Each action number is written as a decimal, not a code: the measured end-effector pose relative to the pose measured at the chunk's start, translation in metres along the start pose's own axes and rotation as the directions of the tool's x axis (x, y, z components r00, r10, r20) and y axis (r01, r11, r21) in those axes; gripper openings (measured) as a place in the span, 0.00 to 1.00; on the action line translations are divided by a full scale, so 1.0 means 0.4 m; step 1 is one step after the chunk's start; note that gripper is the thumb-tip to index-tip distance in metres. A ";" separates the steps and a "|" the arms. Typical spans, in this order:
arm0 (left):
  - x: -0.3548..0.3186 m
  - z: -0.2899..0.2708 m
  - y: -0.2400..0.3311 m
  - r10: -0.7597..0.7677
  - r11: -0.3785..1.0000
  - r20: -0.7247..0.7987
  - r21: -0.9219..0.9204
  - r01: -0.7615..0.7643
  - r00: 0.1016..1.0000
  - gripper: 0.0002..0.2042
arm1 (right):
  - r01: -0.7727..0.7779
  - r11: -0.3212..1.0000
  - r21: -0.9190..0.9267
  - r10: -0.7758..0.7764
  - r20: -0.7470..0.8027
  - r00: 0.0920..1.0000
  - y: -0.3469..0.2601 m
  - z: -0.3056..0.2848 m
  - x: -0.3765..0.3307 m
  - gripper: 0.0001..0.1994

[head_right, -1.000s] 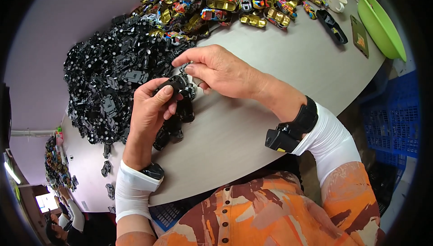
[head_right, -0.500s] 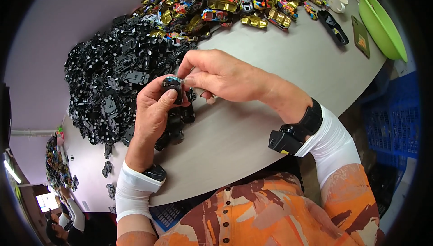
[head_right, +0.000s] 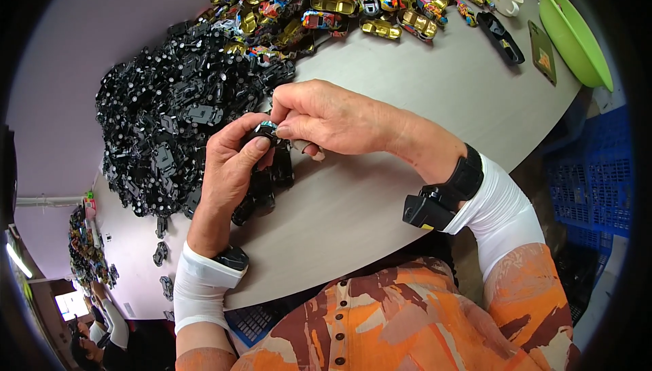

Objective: Manually assemble toy car components by snapping pieces together.

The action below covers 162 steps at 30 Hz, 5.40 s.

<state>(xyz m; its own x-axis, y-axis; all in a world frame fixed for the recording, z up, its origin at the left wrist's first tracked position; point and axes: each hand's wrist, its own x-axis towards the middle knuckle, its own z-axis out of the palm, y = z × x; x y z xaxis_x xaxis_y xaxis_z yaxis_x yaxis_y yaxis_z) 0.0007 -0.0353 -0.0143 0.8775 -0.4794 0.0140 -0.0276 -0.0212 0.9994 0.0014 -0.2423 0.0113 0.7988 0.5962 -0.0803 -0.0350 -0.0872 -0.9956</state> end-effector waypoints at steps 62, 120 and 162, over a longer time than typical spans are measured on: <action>0.005 0.010 0.139 0.439 0.772 0.013 0.506 -0.385 0.898 0.11 | -0.142 0.934 -0.327 0.247 0.309 0.918 0.018 0.111 0.008 0.14; 0.028 -0.075 -0.036 0.282 0.052 0.104 0.991 -0.123 0.954 0.41 | -0.247 0.943 -0.223 0.309 0.311 0.899 0.006 0.097 0.021 0.21; 0.009 -0.072 -0.029 0.361 0.093 0.062 0.990 -0.102 0.930 0.39 | -0.281 0.934 -0.221 0.342 0.326 0.881 0.002 0.104 0.017 0.17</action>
<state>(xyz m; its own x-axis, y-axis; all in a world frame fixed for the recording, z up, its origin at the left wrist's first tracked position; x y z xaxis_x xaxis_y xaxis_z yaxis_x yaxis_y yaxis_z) 0.0179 -0.0114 -0.0248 0.7767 -0.5083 0.3720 -0.5665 -0.8219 0.0597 -0.0184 -0.2051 0.0079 0.4964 0.7556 -0.4274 -0.1239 -0.4256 -0.8964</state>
